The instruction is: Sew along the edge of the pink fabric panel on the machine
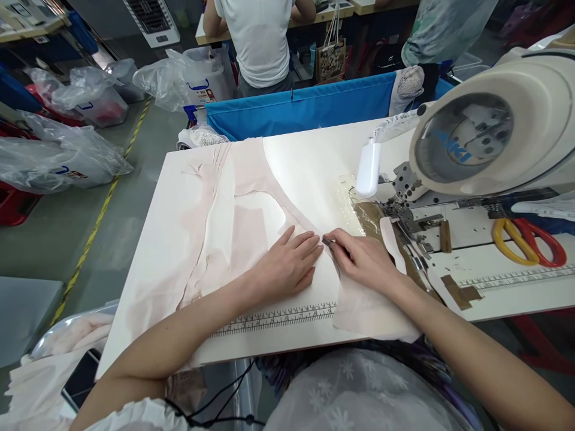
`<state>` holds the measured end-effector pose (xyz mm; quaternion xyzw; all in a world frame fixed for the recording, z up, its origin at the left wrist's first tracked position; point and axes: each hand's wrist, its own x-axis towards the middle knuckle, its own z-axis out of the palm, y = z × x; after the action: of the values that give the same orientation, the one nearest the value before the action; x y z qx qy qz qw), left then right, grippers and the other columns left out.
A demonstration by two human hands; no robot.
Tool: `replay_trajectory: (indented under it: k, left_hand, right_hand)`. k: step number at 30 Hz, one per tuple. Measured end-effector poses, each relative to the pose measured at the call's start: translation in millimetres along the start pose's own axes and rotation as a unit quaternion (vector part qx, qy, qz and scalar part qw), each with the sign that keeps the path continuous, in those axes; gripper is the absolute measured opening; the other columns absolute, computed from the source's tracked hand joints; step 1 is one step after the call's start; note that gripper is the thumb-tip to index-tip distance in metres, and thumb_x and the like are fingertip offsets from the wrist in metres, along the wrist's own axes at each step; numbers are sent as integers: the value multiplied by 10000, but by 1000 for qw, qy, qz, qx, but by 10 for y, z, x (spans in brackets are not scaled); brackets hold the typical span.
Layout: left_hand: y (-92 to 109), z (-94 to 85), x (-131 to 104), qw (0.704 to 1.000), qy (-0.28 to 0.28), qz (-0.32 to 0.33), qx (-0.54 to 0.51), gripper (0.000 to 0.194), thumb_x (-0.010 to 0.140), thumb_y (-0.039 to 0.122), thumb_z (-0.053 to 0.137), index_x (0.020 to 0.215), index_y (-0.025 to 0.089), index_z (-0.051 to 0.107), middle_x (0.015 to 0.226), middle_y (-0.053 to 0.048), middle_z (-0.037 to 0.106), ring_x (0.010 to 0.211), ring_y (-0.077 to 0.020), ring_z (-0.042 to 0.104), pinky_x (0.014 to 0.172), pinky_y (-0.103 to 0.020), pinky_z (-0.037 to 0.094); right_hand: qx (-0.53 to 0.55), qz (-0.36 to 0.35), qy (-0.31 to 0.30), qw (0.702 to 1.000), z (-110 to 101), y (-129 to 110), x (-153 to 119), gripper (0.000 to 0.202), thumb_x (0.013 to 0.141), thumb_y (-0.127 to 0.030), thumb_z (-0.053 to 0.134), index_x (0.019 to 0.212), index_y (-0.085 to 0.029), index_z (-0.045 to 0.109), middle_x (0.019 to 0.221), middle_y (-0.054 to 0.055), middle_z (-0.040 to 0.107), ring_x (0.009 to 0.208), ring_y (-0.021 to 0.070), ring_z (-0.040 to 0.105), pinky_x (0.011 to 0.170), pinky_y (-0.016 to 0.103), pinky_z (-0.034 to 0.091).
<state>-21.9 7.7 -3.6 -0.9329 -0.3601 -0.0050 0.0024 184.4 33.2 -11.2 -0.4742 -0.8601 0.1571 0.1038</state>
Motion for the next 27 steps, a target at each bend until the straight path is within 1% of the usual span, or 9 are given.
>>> replay_trajectory:
  k: [5,8,11,14,17,19,22,24,27]
  left_hand:
    - [19,-16,11,1000,-7,1,6,441,982,286,362,1344,80,508,1409,-155,526,1358,-281,416,1151,-481,267]
    - [25,-24,12,1000,-6,1,14,450,986,281,344,1347,66,504,1404,-166,531,1354,-286,421,1137,-496,286]
    - [26,-22,7,1000,-2,-3,16,447,994,276,311,1349,84,506,1404,-158,535,1344,-279,436,1114,-515,314]
    - [31,-18,4,1000,-1,-5,18,441,995,276,310,1342,94,513,1404,-153,537,1337,-277,445,1098,-515,337]
    - [43,-21,6,1000,0,-2,19,443,993,276,318,1334,77,518,1406,-163,532,1337,-288,446,1097,-510,342]
    - [48,-27,7,1000,-3,-1,17,444,989,273,324,1332,68,517,1413,-172,521,1340,-299,444,1100,-518,336]
    - [48,-34,0,1000,-8,-3,12,439,984,264,334,1331,65,514,1423,-177,508,1346,-302,439,1109,-518,328]
    - [44,-32,-9,1000,-7,-3,7,433,982,259,343,1334,72,510,1424,-173,506,1346,-297,439,1114,-509,323]
    - [39,-21,-22,1000,-1,-4,0,429,975,249,360,1344,77,495,1426,-173,499,1349,-294,433,1116,-501,320]
  right_hand:
    - [-30,5,-12,999,-22,-62,67,267,940,-203,384,1079,-165,609,750,48,721,634,217,659,545,266,346]
    - [-65,5,-35,997,-68,-102,81,226,926,-186,417,1021,-160,621,705,48,702,602,211,639,522,261,305]
    - [-90,-15,-48,995,-129,-82,18,210,911,-169,426,973,-163,626,663,43,680,572,202,620,513,259,275]
    - [-73,-36,-39,996,-167,-5,-96,231,908,-172,401,964,-167,625,638,37,663,545,194,602,507,256,278]
    - [-16,-32,-20,999,-165,55,-167,240,921,-204,380,963,-174,614,598,20,629,524,187,581,497,254,301]
    - [60,-19,3,998,-155,61,-169,238,932,-230,376,992,-175,600,613,9,623,517,175,567,499,258,334]
    - [173,9,74,982,-155,42,-144,285,943,-270,394,1152,-165,557,576,-32,552,479,157,519,488,260,371]
    - [216,21,122,969,-169,36,-134,288,943,-297,420,1164,-171,555,562,-43,516,468,151,504,465,259,379]
    - [270,22,126,954,-202,51,-142,206,949,-345,464,1045,-195,570,669,1,632,550,159,600,496,258,457]
